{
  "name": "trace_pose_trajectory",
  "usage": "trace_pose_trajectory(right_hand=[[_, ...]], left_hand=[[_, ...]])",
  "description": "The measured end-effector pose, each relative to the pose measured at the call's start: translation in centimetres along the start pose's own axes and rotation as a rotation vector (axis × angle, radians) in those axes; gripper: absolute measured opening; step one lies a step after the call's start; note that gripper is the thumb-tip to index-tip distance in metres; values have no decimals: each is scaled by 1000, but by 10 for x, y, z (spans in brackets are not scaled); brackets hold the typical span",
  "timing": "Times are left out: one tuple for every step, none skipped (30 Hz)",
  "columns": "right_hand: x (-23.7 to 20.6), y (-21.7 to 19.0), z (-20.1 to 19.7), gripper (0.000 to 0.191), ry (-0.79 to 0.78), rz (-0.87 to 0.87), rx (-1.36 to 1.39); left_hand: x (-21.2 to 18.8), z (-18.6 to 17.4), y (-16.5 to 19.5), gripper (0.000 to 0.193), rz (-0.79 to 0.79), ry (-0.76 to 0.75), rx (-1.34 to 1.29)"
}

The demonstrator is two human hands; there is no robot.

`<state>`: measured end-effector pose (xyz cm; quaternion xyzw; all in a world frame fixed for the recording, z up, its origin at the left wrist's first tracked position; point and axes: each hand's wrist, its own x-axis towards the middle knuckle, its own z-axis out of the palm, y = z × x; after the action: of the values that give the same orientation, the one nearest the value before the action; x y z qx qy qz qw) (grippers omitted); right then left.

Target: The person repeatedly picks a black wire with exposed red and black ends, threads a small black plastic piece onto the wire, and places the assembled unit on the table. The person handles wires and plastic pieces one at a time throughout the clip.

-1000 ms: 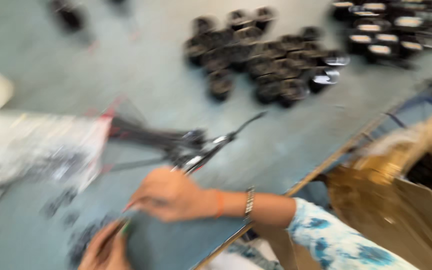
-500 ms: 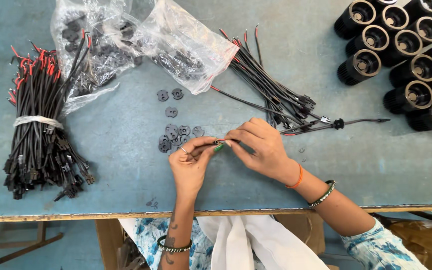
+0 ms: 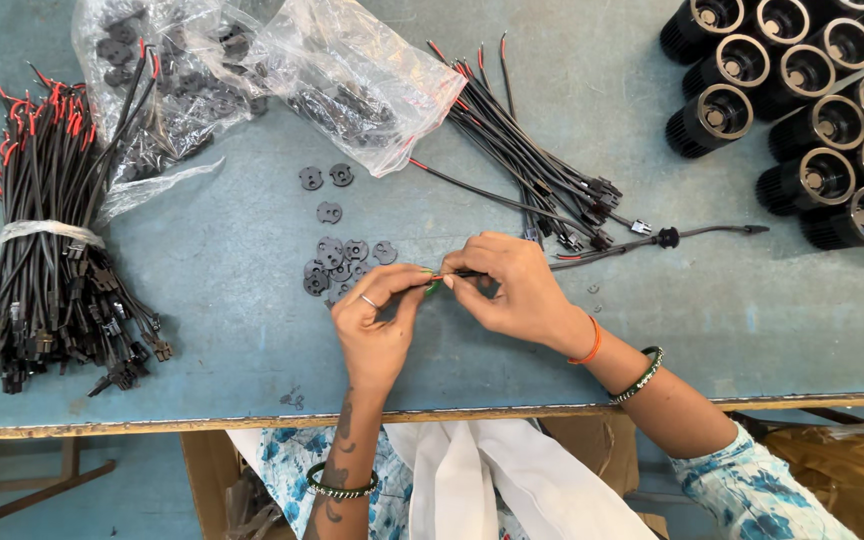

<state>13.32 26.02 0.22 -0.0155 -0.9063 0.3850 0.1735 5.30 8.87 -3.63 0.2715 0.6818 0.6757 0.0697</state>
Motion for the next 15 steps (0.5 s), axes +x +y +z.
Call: trace_pose_trajectory(right_hand=[[-1, 1, 0, 12, -15, 37, 13], [-1, 1, 0, 12, -12, 14, 19], [-1, 1, 1, 12, -11, -9, 24], [-1, 1, 1, 13, -9, -32, 30], [-1, 1, 1, 13, -16, -3, 31], [0, 0, 1, 13, -23, 27, 32], [1, 0, 1, 14, -30, 55, 33], [1, 0, 0, 14, -31, 23, 61], [2, 0, -3, 14, -32, -9, 90], [2, 0, -5, 14, -33, -42, 118], [3, 0, -7, 16, -29, -52, 115], [3, 0, -9, 18, -26, -62, 111], [3, 0, -9, 21, -23, -71, 106], [3, 0, -8, 23, -26, -24, 131], [3, 0, -7, 25, -30, 23, 156]], left_hand=[[0, 1, 1, 17, 36, -3, 33], [1, 1, 2, 18, 72, -7, 65], [1, 3, 3, 18, 89, -10, 97], [1, 4, 4, 18, 106, -13, 130], [1, 4, 4, 17, 123, -16, 162], [2, 4, 5, 18, 109, -12, 153], [2, 4, 5, 18, 94, -7, 144], [3, 4, 5, 19, 80, -2, 136], [3, 3, 5, 19, 73, 5, 121], [3, 3, 5, 19, 66, 13, 107], [3, 3, 5, 19, 59, 21, 93], [2, 3, 5, 19, 71, 22, 104], [2, 3, 5, 20, 82, 24, 114], [1, 3, 5, 20, 93, 26, 124], [1, 3, 5, 20, 104, 10, 156]])
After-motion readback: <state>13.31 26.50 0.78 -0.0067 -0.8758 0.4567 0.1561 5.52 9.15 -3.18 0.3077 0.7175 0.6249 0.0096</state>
